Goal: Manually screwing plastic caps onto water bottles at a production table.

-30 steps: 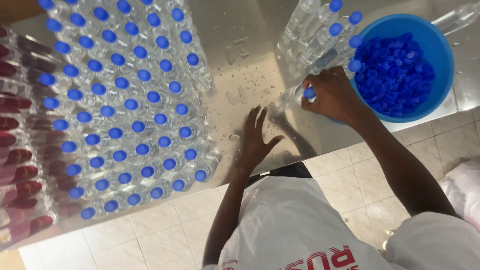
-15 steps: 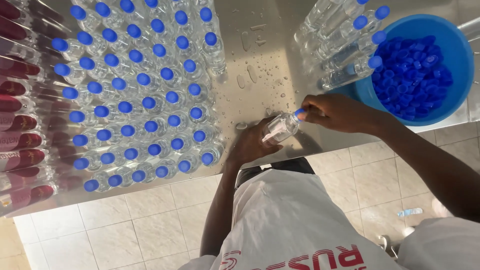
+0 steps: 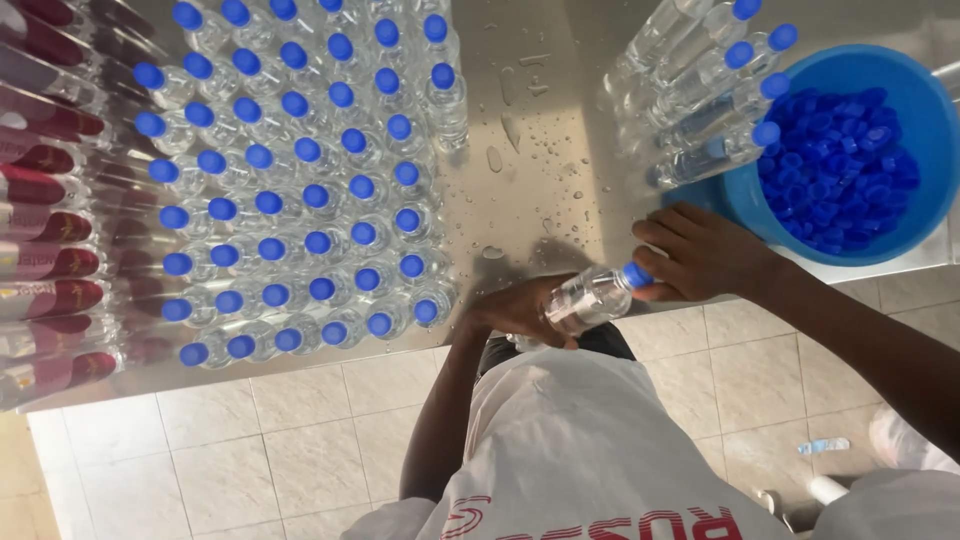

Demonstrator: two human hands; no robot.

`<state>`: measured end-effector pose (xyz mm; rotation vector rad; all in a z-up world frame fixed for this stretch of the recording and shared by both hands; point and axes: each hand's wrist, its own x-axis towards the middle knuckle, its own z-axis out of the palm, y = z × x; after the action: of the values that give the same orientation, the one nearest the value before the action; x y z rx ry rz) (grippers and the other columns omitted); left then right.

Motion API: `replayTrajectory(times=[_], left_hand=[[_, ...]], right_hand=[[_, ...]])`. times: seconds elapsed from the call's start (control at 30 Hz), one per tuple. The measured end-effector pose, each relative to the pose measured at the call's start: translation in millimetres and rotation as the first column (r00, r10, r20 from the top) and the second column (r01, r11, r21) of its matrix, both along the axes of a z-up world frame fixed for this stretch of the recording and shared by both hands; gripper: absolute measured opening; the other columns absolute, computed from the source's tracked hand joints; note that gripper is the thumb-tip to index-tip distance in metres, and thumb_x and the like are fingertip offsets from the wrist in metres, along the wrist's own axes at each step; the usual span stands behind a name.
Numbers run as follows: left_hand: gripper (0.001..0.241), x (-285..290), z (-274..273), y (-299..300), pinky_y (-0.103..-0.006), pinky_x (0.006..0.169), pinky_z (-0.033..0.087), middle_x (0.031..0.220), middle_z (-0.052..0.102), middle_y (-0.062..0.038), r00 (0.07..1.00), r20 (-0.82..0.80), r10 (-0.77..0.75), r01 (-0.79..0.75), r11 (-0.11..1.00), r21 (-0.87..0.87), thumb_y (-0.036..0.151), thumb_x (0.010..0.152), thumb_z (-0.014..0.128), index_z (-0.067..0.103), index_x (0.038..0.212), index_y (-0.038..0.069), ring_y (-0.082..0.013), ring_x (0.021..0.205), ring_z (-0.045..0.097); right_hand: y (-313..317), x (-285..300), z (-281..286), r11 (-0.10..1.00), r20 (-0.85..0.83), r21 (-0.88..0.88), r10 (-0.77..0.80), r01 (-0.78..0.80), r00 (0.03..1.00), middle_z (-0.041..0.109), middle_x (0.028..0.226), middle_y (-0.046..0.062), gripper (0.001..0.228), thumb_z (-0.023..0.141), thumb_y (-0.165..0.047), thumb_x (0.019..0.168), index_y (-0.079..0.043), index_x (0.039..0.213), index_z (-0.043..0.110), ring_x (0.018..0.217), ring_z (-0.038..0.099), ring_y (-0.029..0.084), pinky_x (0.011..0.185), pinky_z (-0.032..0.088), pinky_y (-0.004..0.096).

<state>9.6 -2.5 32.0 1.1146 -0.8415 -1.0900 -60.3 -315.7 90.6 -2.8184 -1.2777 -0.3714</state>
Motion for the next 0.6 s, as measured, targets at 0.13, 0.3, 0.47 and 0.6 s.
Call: replayTrajectory(times=[0.13, 0.3, 0.47, 0.6], left_hand=[[0.062, -18, -54, 1, -0.0528, 0.074, 0.066, 0.109, 0.08, -0.022, 0.973, 0.069, -0.222, 0.227, 0.971, -0.08, 0.011, 0.073, 0.092, 0.069, 0.129, 0.005, -0.029, 0.096, 0.075], [0.081, 0, -8, -2, -0.0525, 0.075, 0.062, 0.101, 0.081, -0.024, 0.965, 0.217, -0.151, 0.104, 0.971, 0.215, 0.033, 0.082, 0.089, 0.051, 0.144, -0.001, -0.0372, 0.088, 0.079], [0.112, -45, -76, -50, -0.0483, 0.066, 0.061, 0.102, 0.08, -0.01, 0.548, 0.819, -0.171, -0.456, 0.759, 0.464, 0.036, 0.078, 0.093, 0.034, 0.172, 0.024, -0.0313, 0.08, 0.079], [0.107, -38, -131, -66, -0.0417, 0.082, 0.06, 0.111, 0.071, -0.008, 0.043, 0.992, -0.118, -0.661, 0.741, 0.117, 0.023, 0.077, 0.096, 0.04, 0.168, 0.028, -0.0249, 0.091, 0.074]], right_hand=[[4, -9, -27, 0.982, 0.048, 0.06, 0.178, -0.181, 0.983, 0.05, 0.082, 0.008, 0.068, 0.014, -0.069, 0.111, -0.017, 0.091, 0.052, 0.073, 0.062, 0.028, 0.074, 0.057, 0.042], [2, -15, -63, 0.911, -0.358, 0.283, -0.191, 0.301, 0.914, 0.043, 0.051, 0.001, 0.066, 0.019, -0.05, 0.113, -0.021, 0.061, 0.049, 0.044, 0.05, 0.021, 0.047, 0.045, 0.034], [-16, -5, -98, 0.569, -0.923, -0.244, -0.385, 0.786, -0.008, 0.028, 0.05, 0.005, 0.048, 0.045, -0.035, 0.106, -0.013, 0.065, 0.035, 0.039, 0.033, 0.025, 0.041, 0.028, 0.044], [-7, 7, -82, 0.299, -0.902, -0.429, -0.081, 0.853, -0.425, 0.036, 0.054, 0.0, 0.052, 0.042, -0.055, 0.104, -0.014, 0.072, 0.048, 0.042, 0.039, 0.015, 0.037, 0.039, 0.036]])
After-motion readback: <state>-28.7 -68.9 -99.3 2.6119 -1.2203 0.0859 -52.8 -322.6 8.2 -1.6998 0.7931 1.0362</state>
